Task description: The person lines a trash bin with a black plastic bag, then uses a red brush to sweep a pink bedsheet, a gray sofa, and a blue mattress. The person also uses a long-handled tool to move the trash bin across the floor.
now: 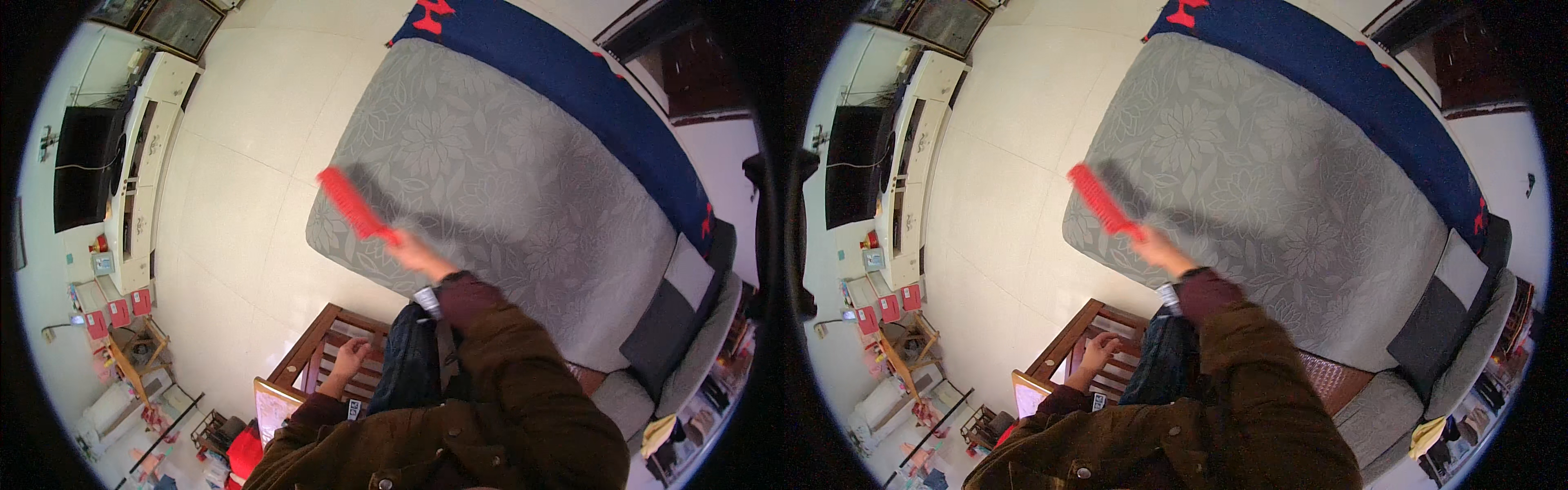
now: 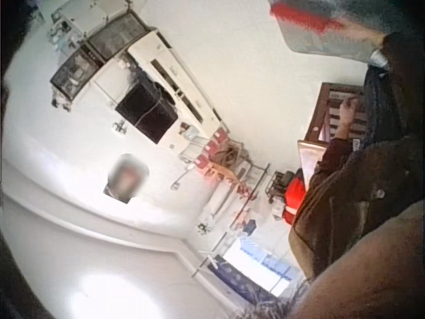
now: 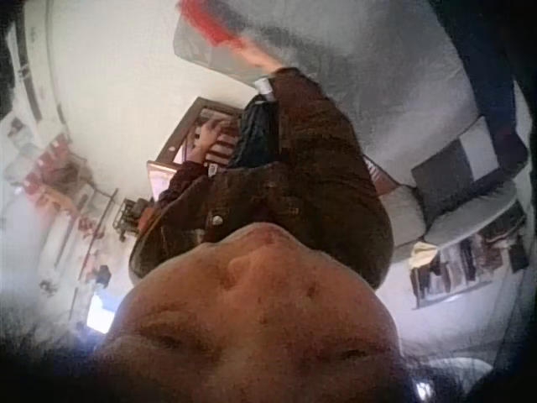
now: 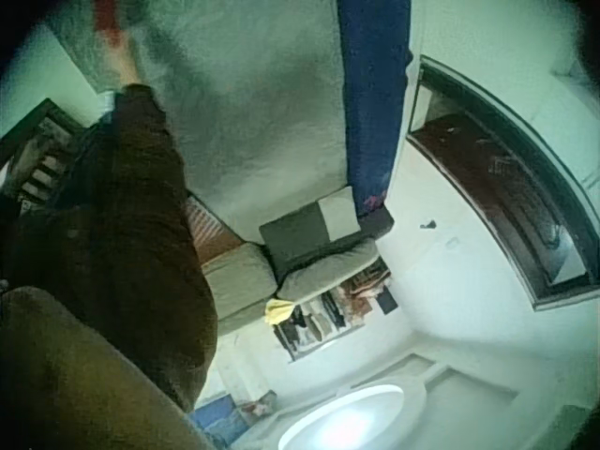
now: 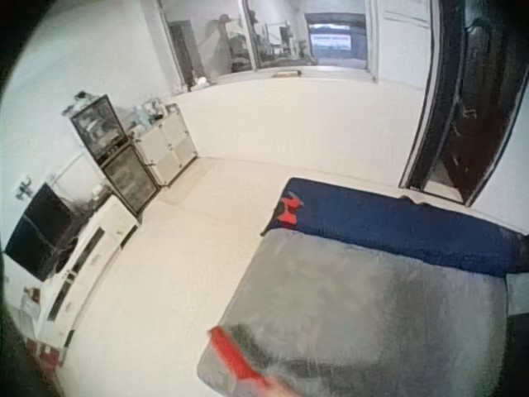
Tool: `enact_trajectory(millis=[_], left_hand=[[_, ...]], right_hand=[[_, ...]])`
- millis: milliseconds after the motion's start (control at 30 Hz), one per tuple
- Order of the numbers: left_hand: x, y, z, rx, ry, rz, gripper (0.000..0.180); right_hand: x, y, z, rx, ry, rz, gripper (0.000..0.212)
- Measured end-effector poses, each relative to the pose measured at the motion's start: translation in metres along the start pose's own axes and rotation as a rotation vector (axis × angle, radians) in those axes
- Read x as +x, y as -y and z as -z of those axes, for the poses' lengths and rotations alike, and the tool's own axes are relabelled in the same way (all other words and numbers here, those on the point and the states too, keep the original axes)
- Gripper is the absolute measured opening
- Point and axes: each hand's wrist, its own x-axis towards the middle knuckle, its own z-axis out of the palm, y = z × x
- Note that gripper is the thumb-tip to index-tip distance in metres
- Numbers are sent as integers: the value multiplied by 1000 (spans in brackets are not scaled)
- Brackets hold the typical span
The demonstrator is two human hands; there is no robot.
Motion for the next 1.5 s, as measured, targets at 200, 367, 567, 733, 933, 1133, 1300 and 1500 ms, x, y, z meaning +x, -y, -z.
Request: enact_trajectory(millis=[200, 367, 567, 733, 933, 1133, 1300, 1500], left_hand=[[-7, 20, 2, 110, -3, -46, 33], [-21, 17, -9, 303, 68, 26, 37], [-3, -38, 15, 581, 59, -187, 35], [20, -79, 69, 485, 157, -224, 35], [70, -118, 189, 537, 216, -283, 34], [99, -125, 375, 513, 58, -248, 27], [132, -104, 450, 532, -28, -93, 30], [154, -109, 412, 439, 220, -157, 31]], right_hand=[[-106, -39, 273, -178, -868, -238, 23], [-240, -145, 367, 409, -1047, -497, 28], [-277, -203, 300, 383, -1088, -498, 27], [-204, -174, 244, 488, -1108, -633, 26], [6, -64, -10, -915, -573, -443, 14], [182, 71, -359, -414, 285, -348, 31], [218, 128, -247, -250, -266, -227, 37], [148, 94, 70, -87, -1333, -473, 22]])
